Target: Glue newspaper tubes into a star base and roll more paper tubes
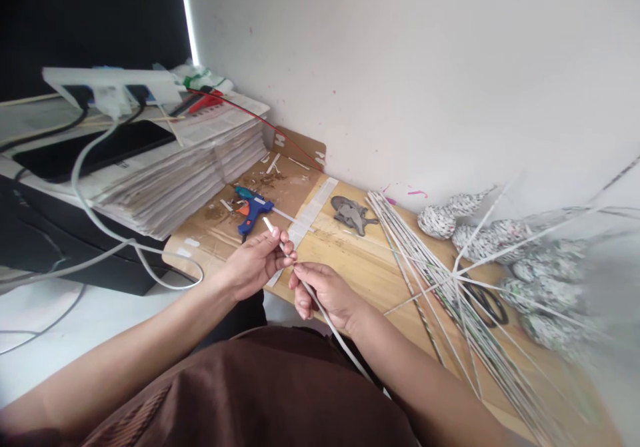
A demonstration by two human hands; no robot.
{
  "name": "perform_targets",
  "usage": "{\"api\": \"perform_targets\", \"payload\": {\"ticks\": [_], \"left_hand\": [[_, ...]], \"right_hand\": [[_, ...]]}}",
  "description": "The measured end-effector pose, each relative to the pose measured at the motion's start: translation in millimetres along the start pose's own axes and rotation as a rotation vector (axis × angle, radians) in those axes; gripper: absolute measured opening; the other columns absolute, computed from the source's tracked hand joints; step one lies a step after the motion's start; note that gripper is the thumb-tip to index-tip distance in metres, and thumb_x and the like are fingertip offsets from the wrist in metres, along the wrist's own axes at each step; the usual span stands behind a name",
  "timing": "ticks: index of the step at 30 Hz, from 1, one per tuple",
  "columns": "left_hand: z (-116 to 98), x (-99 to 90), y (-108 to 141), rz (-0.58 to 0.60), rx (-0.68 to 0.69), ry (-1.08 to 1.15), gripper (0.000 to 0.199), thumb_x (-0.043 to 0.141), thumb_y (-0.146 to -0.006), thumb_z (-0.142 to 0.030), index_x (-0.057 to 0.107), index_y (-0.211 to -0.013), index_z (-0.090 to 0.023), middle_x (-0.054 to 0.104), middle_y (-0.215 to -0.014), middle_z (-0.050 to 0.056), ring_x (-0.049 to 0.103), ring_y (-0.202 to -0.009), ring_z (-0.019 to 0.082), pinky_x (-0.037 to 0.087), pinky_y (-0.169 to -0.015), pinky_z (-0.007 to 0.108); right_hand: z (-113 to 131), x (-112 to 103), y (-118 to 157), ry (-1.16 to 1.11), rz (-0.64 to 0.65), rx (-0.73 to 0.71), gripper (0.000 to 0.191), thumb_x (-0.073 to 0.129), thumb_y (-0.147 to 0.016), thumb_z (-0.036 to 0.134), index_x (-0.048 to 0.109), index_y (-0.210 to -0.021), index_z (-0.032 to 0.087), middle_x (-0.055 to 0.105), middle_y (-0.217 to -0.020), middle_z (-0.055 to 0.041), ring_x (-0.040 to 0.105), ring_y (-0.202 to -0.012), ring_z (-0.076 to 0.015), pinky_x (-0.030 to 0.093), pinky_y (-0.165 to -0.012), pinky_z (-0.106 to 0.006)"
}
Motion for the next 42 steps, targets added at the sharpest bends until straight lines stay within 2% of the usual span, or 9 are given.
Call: {"api": "perform_targets", "payload": {"ticks": [3, 6, 9, 13, 22, 26, 32, 38, 42], "left_hand": [[-1, 0.7, 1, 0.013, -0.004, -0.008, 0.017, 0.055, -0.091, -0.025, 0.060, -0.082, -0.011, 0.060, -0.072, 0.005, 0.065, -0.067, 0.013, 0.055, -0.064, 0.021], [-2, 1.0, 2, 0.028, 0.009, -0.026, 0.015, 0.061, -0.087, -0.026, 0.061, -0.083, -0.011, 0.061, -0.073, 0.005, 0.064, -0.068, 0.013, 0.055, -0.065, 0.021], [-1, 2.2, 3, 0.038, 0.016, -0.057, 0.017, 0.067, -0.083, -0.027, 0.063, -0.082, -0.009, 0.062, -0.072, 0.005, 0.063, -0.069, 0.012, 0.055, -0.067, 0.021], [4, 7.2, 4, 0.070, 0.013, -0.080, 0.022, 0.074, -0.077, -0.028, 0.066, -0.083, -0.009, 0.063, -0.073, 0.005, 0.063, -0.068, 0.012, 0.055, -0.067, 0.022], [14, 3.8, 6, 0.079, -0.016, -0.068, 0.023, 0.077, -0.073, -0.028, 0.064, -0.076, -0.009, 0.063, -0.070, 0.005, 0.064, -0.067, 0.013, 0.056, -0.067, 0.025], [17, -0.7, 5, 0.038, -0.016, -0.026, 0.019, 0.074, -0.075, -0.023, 0.064, -0.081, -0.009, 0.065, -0.072, 0.006, 0.065, -0.067, 0.013, 0.057, -0.067, 0.024], [12, -18.8, 3, -0.182, 0.076, 0.035, 0.020, 0.076, -0.069, -0.007, 0.062, -0.081, -0.011, 0.068, -0.074, 0.004, 0.068, -0.068, 0.011, 0.057, -0.066, 0.018], [5, -25.3, 10, -0.203, 0.089, 0.031, 0.015, 0.072, -0.073, -0.008, 0.065, -0.085, -0.008, 0.070, -0.084, 0.009, 0.070, -0.080, 0.016, 0.058, -0.074, 0.021], [1, -30.4, 14, -0.234, 0.094, 0.040, 0.012, 0.071, -0.075, -0.010, 0.066, -0.086, -0.008, 0.070, -0.085, 0.009, 0.070, -0.080, 0.016, 0.058, -0.074, 0.022]], "right_hand": [[1, 1, 1, 0.024, 0.023, 0.007, 0.034, 0.056, -0.088, 0.048, 0.057, -0.077, 0.016, 0.047, -0.046, 0.0056, 0.048, -0.037, -0.0101, 0.033, -0.040, -0.021], [9, -8, 1, 0.136, -0.080, -0.025, 0.037, 0.055, -0.088, 0.053, 0.061, -0.089, 0.017, 0.059, -0.063, 0.0005, 0.057, -0.050, -0.0114, 0.040, -0.047, -0.022], [35, -14, 1, 0.321, -0.225, -0.221, 0.037, 0.055, -0.088, 0.053, 0.064, -0.096, 0.018, 0.065, -0.083, -0.0042, 0.062, -0.070, -0.0126, 0.045, -0.055, -0.021], [69, -1, -6, 0.561, -0.267, -0.394, 0.036, 0.063, -0.084, 0.048, 0.067, -0.103, 0.018, 0.067, -0.087, -0.0057, 0.063, -0.077, -0.0146, 0.051, -0.063, -0.024], [78, 15, -33, 0.662, -0.345, -0.268, 0.016, 0.065, -0.078, 0.030, 0.065, -0.078, 0.015, 0.052, -0.042, 0.0051, 0.047, -0.034, -0.0092, 0.042, -0.033, -0.020], [78, 12, -35, 0.723, -0.398, -0.240, 0.017, 0.066, -0.077, 0.031, 0.062, -0.072, 0.016, 0.054, -0.045, 0.0046, 0.047, -0.034, -0.0081, 0.039, -0.034, -0.019], [85, 5, -41, 0.963, -0.475, -0.373, 0.022, 0.069, -0.075, 0.035, 0.065, -0.067, 0.015, 0.066, -0.064, -0.0019, 0.057, -0.056, -0.0103, 0.044, -0.052, -0.020], [73, 4, -56, 0.686, -0.392, -0.198, 0.019, 0.064, -0.081, 0.030, 0.060, -0.069, 0.015, 0.058, -0.053, 0.0033, 0.051, -0.045, -0.0079, 0.043, -0.048, -0.019], [73, 9, -61, 0.739, -0.397, -0.210, 0.016, 0.061, -0.083, 0.028, 0.059, -0.072, 0.016, 0.059, -0.056, 0.0029, 0.053, -0.045, -0.0083, 0.043, -0.047, -0.019]]}}
Point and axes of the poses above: each hand's wrist, its own y-axis away from the middle knuckle, its own x-axis out of the palm, z = x × y, the point moved 6 cm from there along -y, towards the middle knuckle
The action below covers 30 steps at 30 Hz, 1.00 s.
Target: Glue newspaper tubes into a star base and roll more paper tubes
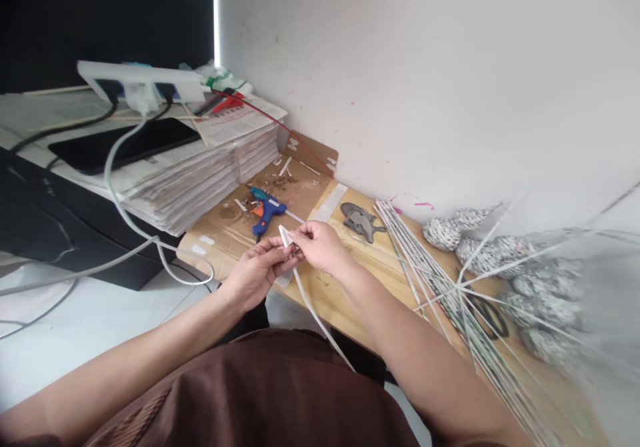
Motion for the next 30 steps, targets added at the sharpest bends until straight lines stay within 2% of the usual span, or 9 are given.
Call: {"api": "perform_targets", "payload": {"ticks": [4, 9, 15, 18, 21, 24, 26, 28, 30], "left_hand": [[-4, -4.5, 1, -0.009, 0.040, 0.034, 0.015, 0.075, -0.073, -0.016, 0.065, -0.082, -0.010, 0.068, -0.077, 0.004, 0.069, -0.073, 0.013, 0.058, -0.069, 0.020], [-11, -6.6, 3, -0.004, 0.093, 0.067, 0.022, 0.079, -0.071, -0.022, 0.062, -0.081, -0.012, 0.065, -0.073, 0.000, 0.066, -0.066, 0.009, 0.057, -0.066, 0.018], [-21, -10.9, 7, -0.013, 0.091, 0.148, 0.020, 0.078, -0.072, -0.020, 0.063, -0.081, -0.010, 0.065, -0.073, 0.001, 0.067, -0.071, 0.009, 0.057, -0.074, 0.019], [-26, -17.1, 8, -0.037, 0.069, 0.173, 0.018, 0.077, -0.074, -0.020, 0.064, -0.083, -0.010, 0.066, -0.075, 0.002, 0.068, -0.074, 0.011, 0.057, -0.073, 0.018], [-34, -26.5, 11, -0.075, 0.070, 0.131, 0.019, 0.077, -0.073, -0.021, 0.064, -0.083, -0.011, 0.065, -0.073, 0.003, 0.069, -0.075, 0.013, 0.057, -0.066, 0.017], [-43, -33.9, 13, -0.086, 0.098, 0.069, 0.022, 0.078, -0.072, -0.024, 0.065, -0.085, -0.012, 0.067, -0.077, 0.004, 0.069, -0.073, 0.013, 0.053, -0.053, 0.014], [-48, -36.7, 15, -0.083, 0.119, 0.062, 0.021, 0.078, -0.072, -0.023, 0.065, -0.083, -0.012, 0.067, -0.077, 0.004, 0.067, -0.069, 0.011, 0.051, -0.052, 0.013], [-52, -38.3, 16, -0.075, 0.129, 0.075, 0.020, 0.079, -0.071, -0.022, 0.066, -0.081, -0.011, 0.067, -0.075, 0.004, 0.065, -0.067, 0.009, 0.052, -0.056, 0.013], [-55, -40.1, 17, -0.071, 0.136, 0.091, 0.019, 0.079, -0.070, -0.020, 0.067, -0.081, -0.011, 0.068, -0.075, 0.004, 0.065, -0.066, 0.009, 0.054, -0.061, 0.014]], "right_hand": [[5, 5, -4, 0.169, -0.018, -0.079, 0.017, 0.059, -0.084, 0.031, 0.061, -0.075, 0.017, 0.065, -0.064, -0.0004, 0.059, -0.054, -0.0108, 0.045, -0.050, -0.020], [13, 12, -8, 0.291, -0.017, -0.104, 0.018, 0.059, -0.084, 0.033, 0.060, -0.074, 0.018, 0.065, -0.063, 0.0002, 0.058, -0.054, -0.0108, 0.042, -0.050, -0.020], [33, 24, -13, 0.286, 0.029, -0.104, 0.017, 0.062, -0.083, 0.032, 0.059, -0.072, 0.020, 0.067, -0.063, 0.0000, 0.059, -0.053, -0.0114, 0.043, -0.049, -0.020], [38, 31, -17, 0.181, 0.091, -0.069, 0.019, 0.066, -0.082, 0.033, 0.059, -0.072, 0.019, 0.066, -0.062, 0.0005, 0.058, -0.050, -0.0101, 0.044, -0.048, -0.019], [29, 38, -28, 0.019, 0.158, 0.061, 0.030, 0.061, -0.085, 0.045, 0.061, -0.075, 0.017, 0.066, -0.062, -0.0014, 0.058, -0.047, -0.0093, 0.040, -0.041, -0.017], [12, 38, -48, 0.034, 0.074, 0.212, 0.049, 0.054, -0.084, 0.063, 0.063, -0.076, 0.015, 0.067, -0.061, -0.0049, 0.058, -0.042, -0.0106, 0.034, -0.033, -0.017], [1, 40, -62, 0.114, 0.017, 0.280, 0.058, 0.053, -0.079, 0.071, 0.063, -0.075, 0.015, 0.065, -0.055, -0.0063, 0.057, -0.037, -0.0129, 0.034, -0.031, -0.019], [-2, 45, -75, 0.182, -0.007, 0.268, 0.060, 0.058, -0.072, 0.074, 0.063, -0.069, 0.015, 0.062, -0.047, -0.0066, 0.055, -0.033, -0.0145, 0.035, -0.029, -0.021], [-2, 51, -83, 0.192, -0.021, 0.243, 0.054, 0.069, -0.066, 0.068, 0.063, -0.062, 0.015, 0.060, -0.042, -0.0065, 0.053, -0.030, -0.0150, 0.035, -0.028, -0.022]]}}
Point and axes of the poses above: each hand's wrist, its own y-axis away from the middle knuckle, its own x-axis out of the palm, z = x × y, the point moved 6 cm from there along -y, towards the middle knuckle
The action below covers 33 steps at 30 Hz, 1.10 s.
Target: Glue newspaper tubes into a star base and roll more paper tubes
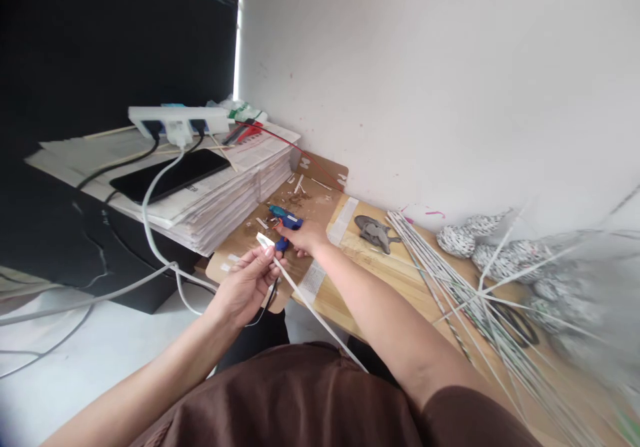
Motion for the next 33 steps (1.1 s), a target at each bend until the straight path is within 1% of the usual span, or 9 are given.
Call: {"api": "perform_targets", "payload": {"ticks": [3, 6, 9, 12, 16, 22, 26, 30, 33], "left_hand": [[-3, -4.4, 1, -0.013, -0.007, 0.010, 0.017, 0.079, -0.070, -0.016, 0.067, -0.080, -0.010, 0.069, -0.076, 0.005, 0.067, -0.068, 0.010, 0.055, -0.063, 0.015], [-6, -9.2, 1, -0.018, -0.018, 0.015, 0.013, 0.077, -0.071, -0.012, 0.067, -0.080, -0.011, 0.070, -0.077, 0.006, 0.068, -0.071, 0.011, 0.056, -0.065, 0.015], [-9, -12.3, 0, -0.011, -0.013, 0.014, 0.010, 0.075, -0.073, -0.010, 0.067, -0.079, -0.011, 0.070, -0.078, 0.006, 0.067, -0.068, 0.009, 0.056, -0.065, 0.014], [-11, -15.0, -1, -0.029, -0.007, 0.010, 0.009, 0.074, -0.074, -0.010, 0.068, -0.080, -0.011, 0.070, -0.078, 0.005, 0.066, -0.065, 0.008, 0.056, -0.064, 0.014], [-12, -17.2, -3, -0.043, -0.018, -0.019, 0.012, 0.075, -0.073, -0.012, 0.067, -0.083, -0.011, 0.070, -0.078, 0.006, 0.066, -0.064, 0.009, 0.056, -0.059, 0.014], [-14, -16.6, -6, -0.031, -0.010, -0.044, 0.015, 0.076, -0.073, -0.014, 0.068, -0.086, -0.011, 0.070, -0.080, 0.006, 0.067, -0.068, 0.011, 0.057, -0.058, 0.016], [-20, -12.9, -8, -0.038, 0.025, -0.046, 0.015, 0.078, -0.070, -0.014, 0.070, -0.082, -0.010, 0.069, -0.078, 0.006, 0.065, -0.064, 0.009, 0.056, -0.058, 0.015], [-27, -9.4, -12, -0.065, 0.057, -0.017, 0.015, 0.079, -0.068, -0.012, 0.071, -0.081, -0.009, 0.069, -0.076, 0.005, 0.064, -0.062, 0.007, 0.056, -0.060, 0.013], [-29, -7.9, -15, -0.095, 0.065, 0.012, 0.015, 0.079, -0.067, -0.008, 0.072, -0.080, -0.009, 0.070, -0.075, 0.006, 0.065, -0.063, 0.008, 0.056, -0.062, 0.014]], "right_hand": [[0, 5, -6, -0.057, -0.014, 0.034, 0.039, 0.079, -0.064, 0.049, 0.061, -0.056, 0.015, 0.058, -0.039, -0.0056, 0.053, -0.030, -0.0153, 0.035, -0.027, -0.021], [-3, 4, -6, -0.140, -0.027, 0.075, 0.032, 0.079, -0.065, 0.040, 0.060, -0.058, 0.016, 0.057, -0.038, -0.0038, 0.054, -0.031, -0.0154, 0.037, -0.027, -0.021], [-5, 1, -2, -0.287, -0.035, 0.087, 0.026, 0.077, -0.068, 0.034, 0.060, -0.065, 0.015, 0.059, -0.042, -0.0025, 0.055, -0.033, -0.0147, 0.040, -0.029, -0.020], [-3, 1, 9, -0.498, 0.005, 0.087, 0.015, 0.070, -0.077, 0.026, 0.060, -0.078, 0.014, 0.063, -0.051, -0.0008, 0.062, -0.043, -0.0139, 0.048, -0.036, -0.019], [1, 4, 27, -0.768, 0.110, 0.081, 0.010, 0.055, -0.088, 0.022, 0.060, -0.089, 0.013, 0.064, -0.061, -0.0012, 0.065, -0.054, -0.0094, 0.051, -0.045, -0.013], [6, -3, 45, -0.968, 0.223, 0.064, 0.012, 0.058, -0.087, 0.027, 0.057, -0.085, 0.015, 0.056, -0.060, 0.0029, 0.053, -0.047, -0.0058, 0.042, -0.039, -0.012], [21, -13, 68, -0.989, 0.357, -0.075, 0.023, 0.069, -0.077, 0.033, 0.053, -0.084, 0.019, 0.053, -0.063, 0.0047, 0.050, -0.047, -0.0071, 0.032, -0.036, -0.014], [31, -31, 101, -0.864, 0.345, -0.280, 0.033, 0.076, -0.072, 0.038, 0.050, -0.084, 0.021, 0.052, -0.066, 0.0052, 0.046, -0.047, -0.0067, 0.025, -0.037, -0.017], [32, -37, 120, -0.752, 0.350, -0.347, 0.032, 0.075, -0.074, 0.037, 0.053, -0.091, 0.021, 0.047, -0.059, 0.0057, 0.041, -0.045, -0.0076, 0.026, -0.040, -0.019]]}}
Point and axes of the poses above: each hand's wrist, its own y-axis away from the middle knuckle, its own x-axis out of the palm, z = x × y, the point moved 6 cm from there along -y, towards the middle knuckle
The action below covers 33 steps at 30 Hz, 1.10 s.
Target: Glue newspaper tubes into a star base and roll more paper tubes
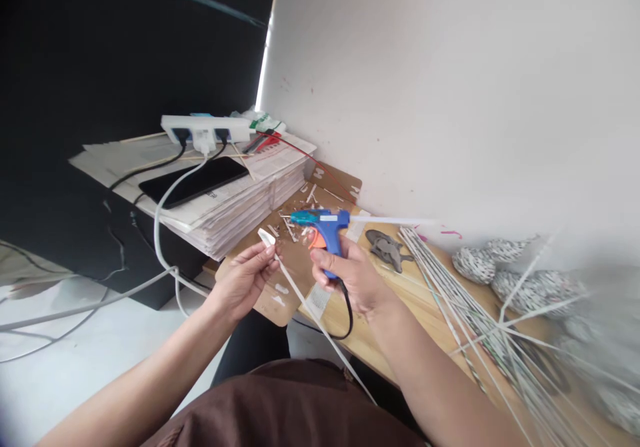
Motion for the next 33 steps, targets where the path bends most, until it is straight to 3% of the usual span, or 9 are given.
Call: {"api": "perform_targets", "payload": {"ticks": [8, 11, 14, 20, 26, 33], "left_hand": [[4, 5.8, 0, 0.015, -0.003, -0.002, 0.018, 0.078, -0.066, -0.006, 0.072, -0.083, -0.010, 0.072, -0.081, 0.007, 0.067, -0.070, 0.010, 0.057, -0.068, 0.017], [3, 8.8, 1, 0.032, 0.007, -0.022, 0.020, 0.079, -0.065, -0.008, 0.073, -0.084, -0.009, 0.072, -0.080, 0.007, 0.067, -0.069, 0.010, 0.057, -0.067, 0.016], [2, 12.1, 1, 0.051, 0.026, -0.045, 0.021, 0.080, -0.065, -0.010, 0.073, -0.084, -0.010, 0.072, -0.081, 0.006, 0.066, -0.068, 0.009, 0.057, -0.067, 0.016], [5, 17.9, -4, 0.056, 0.037, -0.083, 0.026, 0.083, -0.062, -0.014, 0.074, -0.086, -0.011, 0.072, -0.081, 0.005, 0.065, -0.066, 0.008, 0.056, -0.067, 0.016], [7, 27.1, -4, 0.082, 0.062, -0.121, 0.031, 0.084, -0.062, -0.018, 0.074, -0.090, -0.013, 0.072, -0.085, 0.005, 0.065, -0.070, 0.009, 0.056, -0.068, 0.017], [8, 32.3, -3, 0.096, 0.066, -0.139, 0.028, 0.084, -0.063, -0.020, 0.075, -0.088, -0.013, 0.072, -0.086, 0.005, 0.065, -0.074, 0.009, 0.056, -0.069, 0.018]], "right_hand": [[-7, -10, 17, 0.107, 0.010, 0.015, 0.036, 0.067, -0.082, 0.045, 0.056, -0.110, 0.024, 0.049, -0.071, 0.0028, 0.046, -0.047, -0.0078, 0.028, -0.037, -0.019], [-12, -14, 19, 0.091, 0.026, 0.055, 0.037, 0.061, -0.086, 0.050, 0.054, -0.114, 0.026, 0.051, -0.073, 0.0025, 0.043, -0.043, -0.0063, 0.020, -0.034, -0.018], [-15, -17, 21, 0.028, 0.031, 0.077, 0.034, 0.063, -0.086, 0.045, 0.056, -0.113, 0.026, 0.048, -0.072, 0.0029, 0.039, -0.044, -0.0048, 0.015, -0.038, -0.018], [-14, -23, 28, -0.031, 0.075, 0.061, 0.032, 0.065, -0.085, 0.038, 0.056, -0.112, 0.025, 0.044, -0.072, 0.0032, 0.037, -0.048, -0.0051, 0.019, -0.043, -0.021], [-15, -26, 34, 0.155, 0.030, 0.007, 0.027, 0.062, -0.089, 0.035, 0.054, -0.111, 0.022, 0.043, -0.072, 0.0034, 0.039, -0.053, -0.0058, 0.025, -0.045, -0.020], [-13, -25, 36, 0.338, -0.067, -0.035, 0.031, 0.053, -0.093, 0.044, 0.053, -0.117, 0.022, 0.042, -0.067, 0.0040, 0.038, -0.052, -0.0076, 0.033, -0.047, -0.022]]}}
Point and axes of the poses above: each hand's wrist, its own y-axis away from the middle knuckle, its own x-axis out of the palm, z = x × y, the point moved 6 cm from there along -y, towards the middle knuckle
